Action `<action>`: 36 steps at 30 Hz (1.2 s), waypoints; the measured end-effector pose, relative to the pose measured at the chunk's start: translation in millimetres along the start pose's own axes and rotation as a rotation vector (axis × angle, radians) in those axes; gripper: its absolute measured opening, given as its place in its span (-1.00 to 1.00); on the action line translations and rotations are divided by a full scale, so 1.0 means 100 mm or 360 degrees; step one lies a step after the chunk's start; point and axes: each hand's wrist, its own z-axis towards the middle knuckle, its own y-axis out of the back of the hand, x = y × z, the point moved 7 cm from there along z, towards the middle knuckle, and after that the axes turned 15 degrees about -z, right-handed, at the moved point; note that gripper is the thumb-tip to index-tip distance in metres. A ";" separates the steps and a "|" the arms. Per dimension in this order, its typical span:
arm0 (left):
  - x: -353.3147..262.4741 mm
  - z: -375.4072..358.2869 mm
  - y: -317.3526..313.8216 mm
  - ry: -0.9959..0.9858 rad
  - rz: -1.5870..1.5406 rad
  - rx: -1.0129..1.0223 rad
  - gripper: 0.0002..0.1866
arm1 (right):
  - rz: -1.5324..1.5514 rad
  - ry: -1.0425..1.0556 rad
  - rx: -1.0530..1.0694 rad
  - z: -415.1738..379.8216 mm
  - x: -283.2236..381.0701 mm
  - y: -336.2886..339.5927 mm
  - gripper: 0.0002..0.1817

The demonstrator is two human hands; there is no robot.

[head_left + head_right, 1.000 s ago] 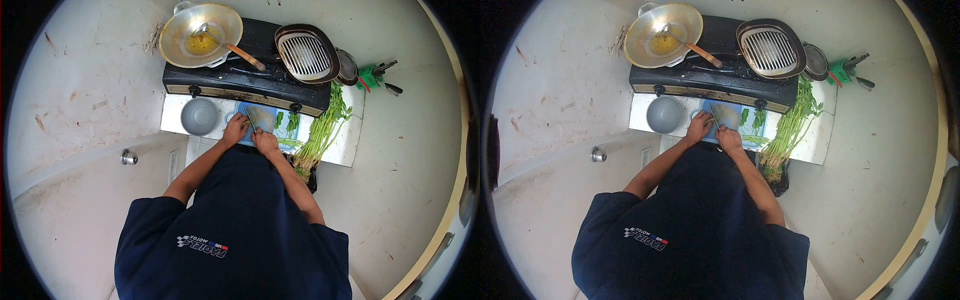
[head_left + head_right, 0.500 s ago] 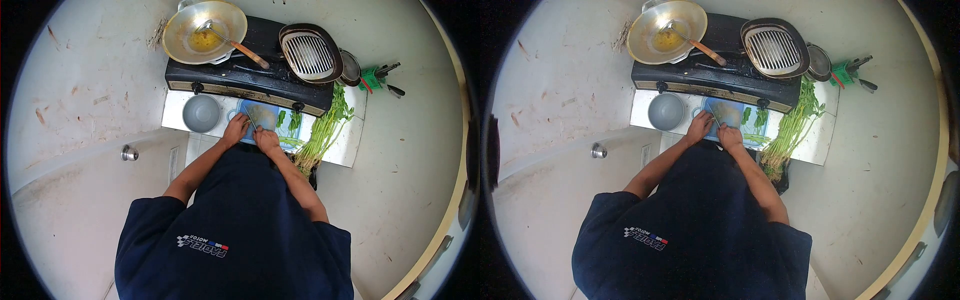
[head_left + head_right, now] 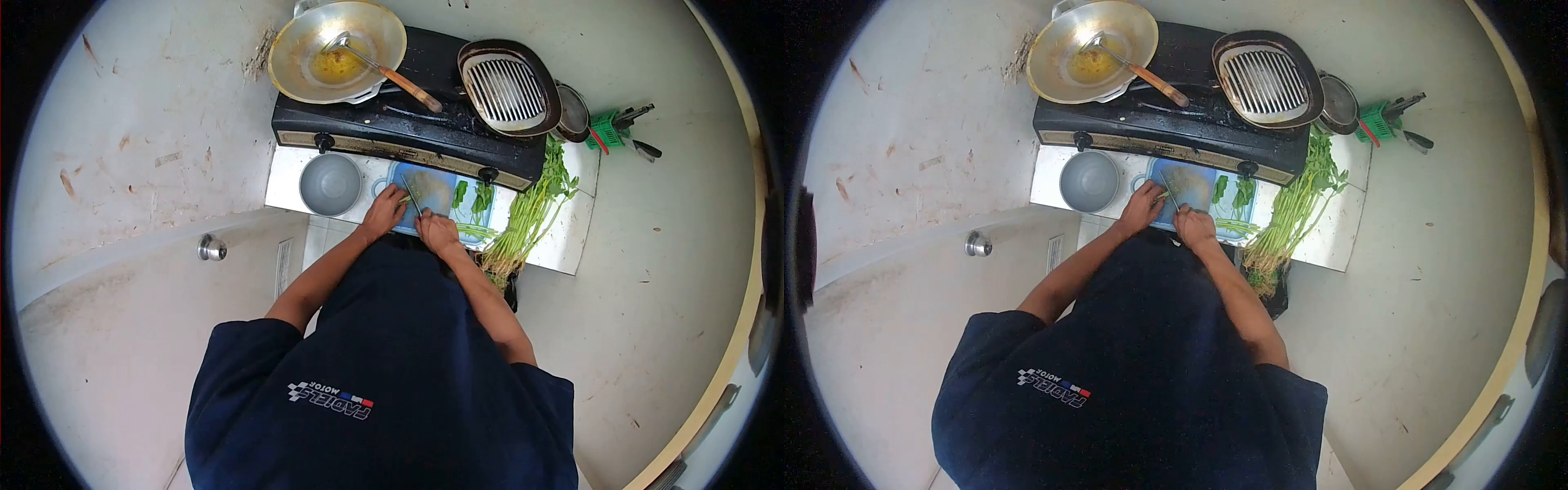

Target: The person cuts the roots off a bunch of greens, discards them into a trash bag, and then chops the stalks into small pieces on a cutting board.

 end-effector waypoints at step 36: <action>-0.08 0.02 0.03 0.0014 0.0050 0.0024 -0.72 | 0.0126 -0.0097 0.0093 -0.01 0.02 0.10 -0.59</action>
